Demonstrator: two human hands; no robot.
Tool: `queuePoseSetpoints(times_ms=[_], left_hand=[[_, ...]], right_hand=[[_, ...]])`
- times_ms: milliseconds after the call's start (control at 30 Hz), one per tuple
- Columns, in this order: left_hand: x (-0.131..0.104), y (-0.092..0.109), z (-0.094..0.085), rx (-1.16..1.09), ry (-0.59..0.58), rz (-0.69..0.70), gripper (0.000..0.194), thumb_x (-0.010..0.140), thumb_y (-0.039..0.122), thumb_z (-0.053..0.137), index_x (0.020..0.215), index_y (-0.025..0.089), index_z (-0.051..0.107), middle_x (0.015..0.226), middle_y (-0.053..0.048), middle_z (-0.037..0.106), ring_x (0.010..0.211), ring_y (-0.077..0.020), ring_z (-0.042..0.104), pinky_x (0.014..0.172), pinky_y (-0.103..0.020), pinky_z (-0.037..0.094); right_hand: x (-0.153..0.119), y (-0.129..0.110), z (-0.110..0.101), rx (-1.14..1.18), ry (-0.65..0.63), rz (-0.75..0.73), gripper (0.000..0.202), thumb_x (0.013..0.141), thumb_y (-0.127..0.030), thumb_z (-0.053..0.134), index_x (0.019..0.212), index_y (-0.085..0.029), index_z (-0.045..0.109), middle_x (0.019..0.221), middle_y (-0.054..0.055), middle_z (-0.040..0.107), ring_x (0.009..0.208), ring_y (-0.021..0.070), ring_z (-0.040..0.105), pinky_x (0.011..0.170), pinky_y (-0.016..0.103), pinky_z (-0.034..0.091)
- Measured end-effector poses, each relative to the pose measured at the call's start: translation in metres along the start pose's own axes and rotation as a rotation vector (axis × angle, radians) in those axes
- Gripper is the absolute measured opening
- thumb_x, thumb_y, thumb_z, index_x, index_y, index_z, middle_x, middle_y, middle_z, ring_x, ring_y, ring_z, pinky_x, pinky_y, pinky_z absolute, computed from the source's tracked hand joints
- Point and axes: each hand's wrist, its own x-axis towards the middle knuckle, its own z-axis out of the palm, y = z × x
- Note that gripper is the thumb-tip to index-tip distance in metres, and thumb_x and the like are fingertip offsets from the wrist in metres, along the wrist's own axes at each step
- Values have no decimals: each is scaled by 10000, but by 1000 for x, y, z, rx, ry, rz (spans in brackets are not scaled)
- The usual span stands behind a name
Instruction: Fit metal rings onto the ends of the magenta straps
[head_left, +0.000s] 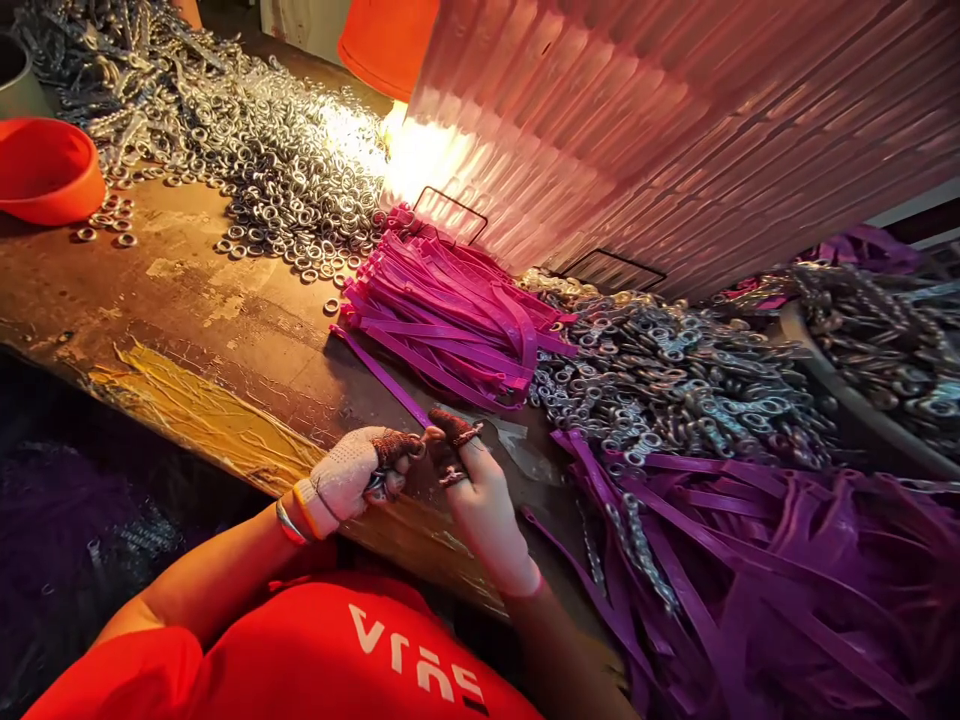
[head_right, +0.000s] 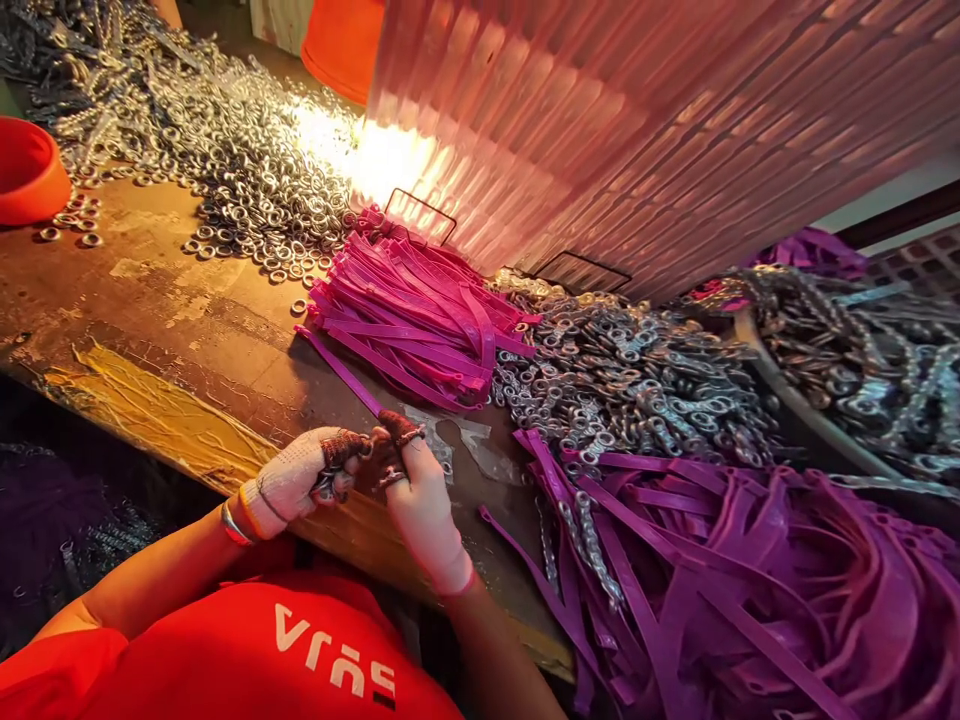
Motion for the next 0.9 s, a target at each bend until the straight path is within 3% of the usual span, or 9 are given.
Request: queuePoseSetpoints(times_ms=[100, 167, 233, 400, 500, 567, 667, 733, 900], left_hand=[[-1, 7, 0, 73, -86, -118, 269, 733, 389, 703, 790, 143, 611, 610, 43, 479, 395, -33, 370, 343, -163, 189], [-2, 9, 1, 223, -77, -109, 261, 752, 387, 661, 711, 143, 576, 563, 35, 467, 389, -44, 380, 348, -166, 208], [-2, 10, 2, 335, -47, -88, 302, 772, 418, 633, 663, 156, 530, 534, 35, 454, 376, -52, 379, 345, -175, 221], [-5, 17, -1, 501, -39, 53, 407, 838, 574, 590, 813, 168, 572, 581, 41, 502, 380, -52, 396, 347, -172, 256], [-8, 21, -1, 594, -110, 48, 413, 841, 578, 601, 795, 168, 572, 597, 24, 542, 400, -60, 430, 358, -172, 284], [-7, 21, 0, 510, -133, 26, 404, 834, 564, 619, 764, 172, 549, 576, 35, 508, 395, -59, 408, 357, -177, 273], [-5, 19, -1, 312, -81, 78, 369, 836, 526, 634, 786, 176, 527, 566, 49, 469, 402, -59, 386, 377, -185, 283], [-4, 19, -5, 300, -30, 133, 342, 846, 495, 636, 797, 175, 523, 564, 44, 478, 416, -67, 403, 392, -189, 294], [-4, 32, -17, 567, 41, 259, 351, 901, 457, 580, 716, 164, 525, 529, 25, 494, 436, -70, 430, 412, -187, 282]], right_hand=[[5, 2, -11, -64, -170, -167, 503, 849, -140, 477, 1338, -239, 540, 1248, 89, 617, 1117, 203, 598, 995, 383, 468], [9, 1, -15, -121, -281, -277, 456, 824, -96, 466, 1236, -229, 610, 1163, 86, 637, 1056, 195, 607, 944, 354, 482], [13, -1, -19, -236, -314, -332, 385, 791, -63, 453, 1081, -205, 662, 1027, 83, 661, 962, 196, 613, 871, 333, 487], [20, -13, -31, -651, -367, -239, 145, 746, -98, 483, 714, -195, 586, 735, 54, 636, 663, 174, 535, 617, 278, 379], [21, -21, -34, -676, -465, -185, 194, 796, -167, 484, 609, -213, 490, 605, 8, 576, 550, 135, 443, 538, 272, 275], [19, -23, -28, -658, -414, -234, 223, 812, -214, 492, 590, -215, 477, 587, 5, 563, 544, 132, 425, 539, 280, 260], [14, -17, -12, -713, -147, -442, 129, 760, -245, 537, 639, -206, 560, 678, 56, 615, 629, 170, 473, 609, 307, 309], [15, -13, -2, -777, -49, -555, 78, 716, -241, 561, 686, -195, 615, 755, 95, 645, 701, 205, 498, 660, 336, 332], [38, -24, 0, -902, -269, -592, 77, 658, -157, 560, 653, -191, 629, 795, 110, 648, 738, 220, 502, 677, 349, 331]])
